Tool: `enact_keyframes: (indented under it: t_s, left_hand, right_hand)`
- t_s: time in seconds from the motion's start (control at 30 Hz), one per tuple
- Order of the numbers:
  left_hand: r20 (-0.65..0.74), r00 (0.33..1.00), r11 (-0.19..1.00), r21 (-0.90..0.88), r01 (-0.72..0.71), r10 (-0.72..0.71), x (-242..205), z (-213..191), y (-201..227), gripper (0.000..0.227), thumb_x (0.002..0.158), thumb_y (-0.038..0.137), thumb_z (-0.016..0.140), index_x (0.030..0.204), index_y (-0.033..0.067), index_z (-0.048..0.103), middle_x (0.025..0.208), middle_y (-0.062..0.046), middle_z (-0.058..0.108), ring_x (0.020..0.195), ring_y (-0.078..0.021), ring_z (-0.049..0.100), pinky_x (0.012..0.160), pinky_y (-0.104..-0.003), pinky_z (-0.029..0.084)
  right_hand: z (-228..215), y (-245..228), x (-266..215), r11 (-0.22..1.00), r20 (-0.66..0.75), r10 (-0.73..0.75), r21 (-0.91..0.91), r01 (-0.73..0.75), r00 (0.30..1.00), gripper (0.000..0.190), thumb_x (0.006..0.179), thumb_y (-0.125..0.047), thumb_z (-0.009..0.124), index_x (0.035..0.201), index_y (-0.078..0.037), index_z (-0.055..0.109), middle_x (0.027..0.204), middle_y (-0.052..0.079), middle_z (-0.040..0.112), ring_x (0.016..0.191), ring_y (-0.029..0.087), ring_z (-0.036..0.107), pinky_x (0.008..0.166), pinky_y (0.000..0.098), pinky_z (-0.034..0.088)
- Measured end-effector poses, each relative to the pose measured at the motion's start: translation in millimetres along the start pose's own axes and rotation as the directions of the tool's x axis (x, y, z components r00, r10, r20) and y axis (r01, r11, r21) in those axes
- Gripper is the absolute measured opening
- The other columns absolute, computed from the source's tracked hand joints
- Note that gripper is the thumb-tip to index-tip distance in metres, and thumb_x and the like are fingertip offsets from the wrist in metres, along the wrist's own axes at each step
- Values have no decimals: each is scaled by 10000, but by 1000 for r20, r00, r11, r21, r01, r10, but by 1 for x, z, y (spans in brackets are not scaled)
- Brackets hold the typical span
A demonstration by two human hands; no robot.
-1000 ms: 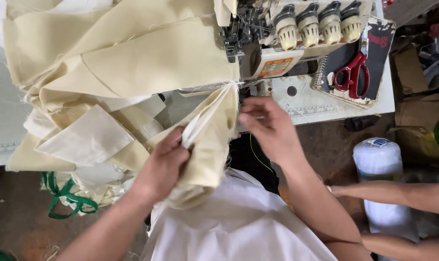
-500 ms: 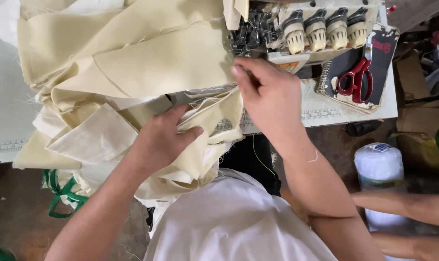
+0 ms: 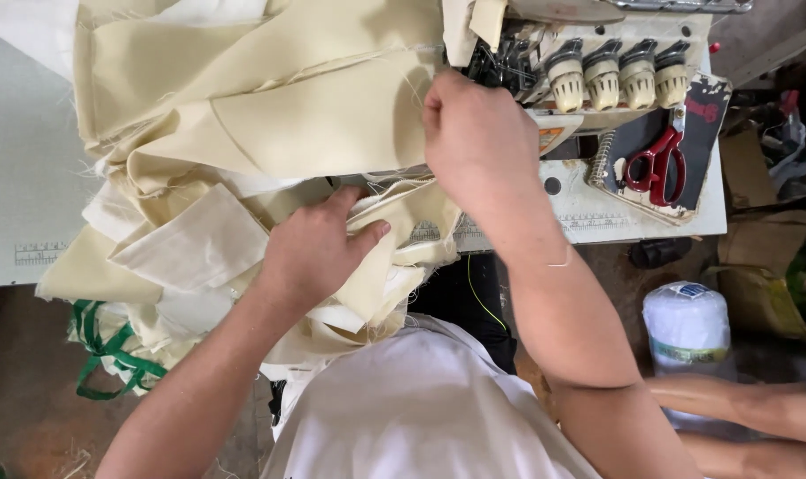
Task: Overlocking the edges of fabric pieces using an industrial sewing machine and trimming excess with scissors.
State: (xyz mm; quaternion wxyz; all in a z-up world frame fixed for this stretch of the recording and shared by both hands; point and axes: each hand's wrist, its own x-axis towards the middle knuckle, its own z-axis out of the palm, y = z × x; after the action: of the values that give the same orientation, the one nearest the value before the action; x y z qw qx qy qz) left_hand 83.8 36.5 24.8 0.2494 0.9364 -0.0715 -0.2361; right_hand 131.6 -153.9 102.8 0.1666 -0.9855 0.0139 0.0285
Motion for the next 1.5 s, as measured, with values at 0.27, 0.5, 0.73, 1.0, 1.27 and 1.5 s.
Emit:
enact_keyframes:
  t_s: [0.27, 0.5, 0.73, 1.0, 1.27, 1.5]
  left_hand:
    - [-5, 1000, 997, -76, 14, -15, -5, -11, 1, 674, 917, 674, 606, 1439, 248, 577, 1272, -64, 752, 1146, -389, 702, 909, -556, 548]
    - [-166, 976, 989, -11, -145, 141, -5, -4, 4, 493, 943, 620, 649, 1195, 197, 677, 935, -103, 772, 896, -454, 691, 686, -586, 521]
    - [-49, 968, 968, -11, -249, 248, -26, -60, 44, 552, 1003, 486, 647, 1364, 71, 677, 1028, -74, 825, 491, -125, 717, 406, -233, 631]
    - [143, 972, 951, -223, 216, -187, -25, -94, 69, 148, 1028, 338, 658, 1017, 219, 744, 752, -9, 645, 707, -162, 552, 666, -324, 413]
    - [-27, 999, 993, -115, -20, 17, -14, -73, 64, 214, 1030, 385, 670, 1037, 193, 764, 504, -54, 518, 524, -219, 483, 586, -383, 422]
    - [-72, 994, 996, -8, -83, 83, 8, -86, 64, 216, 1045, 342, 655, 1066, 151, 755, 580, -115, 642, 531, -289, 565, 595, -449, 474]
  right_hand:
    - [-22, 181, -72, 684, 347, -556, 707, 178, 756, 81, 942, -41, 640, 949, -37, 721, 647, 37, 673, 489, 122, 635, 497, 270, 566]
    - [19, 118, -110, 866, 57, 266, 424, -264, 962, 379, 963, -531, 622, 1139, -205, 704, 1106, -34, 769, 964, 139, 732, 801, 316, 567]
    - [100, 96, -92, 149, 48, 65, 987, -57, 997, 152, 1007, -146, 730, 876, -76, 699, 698, -19, 570, 652, 78, 477, 640, 235, 383]
    - [74, 85, -84, 117, 17, 51, 993, -23, 999, 599, 1010, -45, 639, 1591, -31, 494, 970, -43, 691, 882, 54, 588, 857, 211, 524]
    - [87, 97, -108, 135, 148, 215, 974, -180, 965, 120, 1011, -176, 714, 1069, -77, 676, 670, -71, 475, 613, 56, 364, 600, 225, 286]
    - [86, 93, -96, 202, 78, 274, 970, -137, 959, 102, 993, -170, 753, 949, -81, 727, 696, -62, 512, 656, 56, 423, 634, 205, 349]
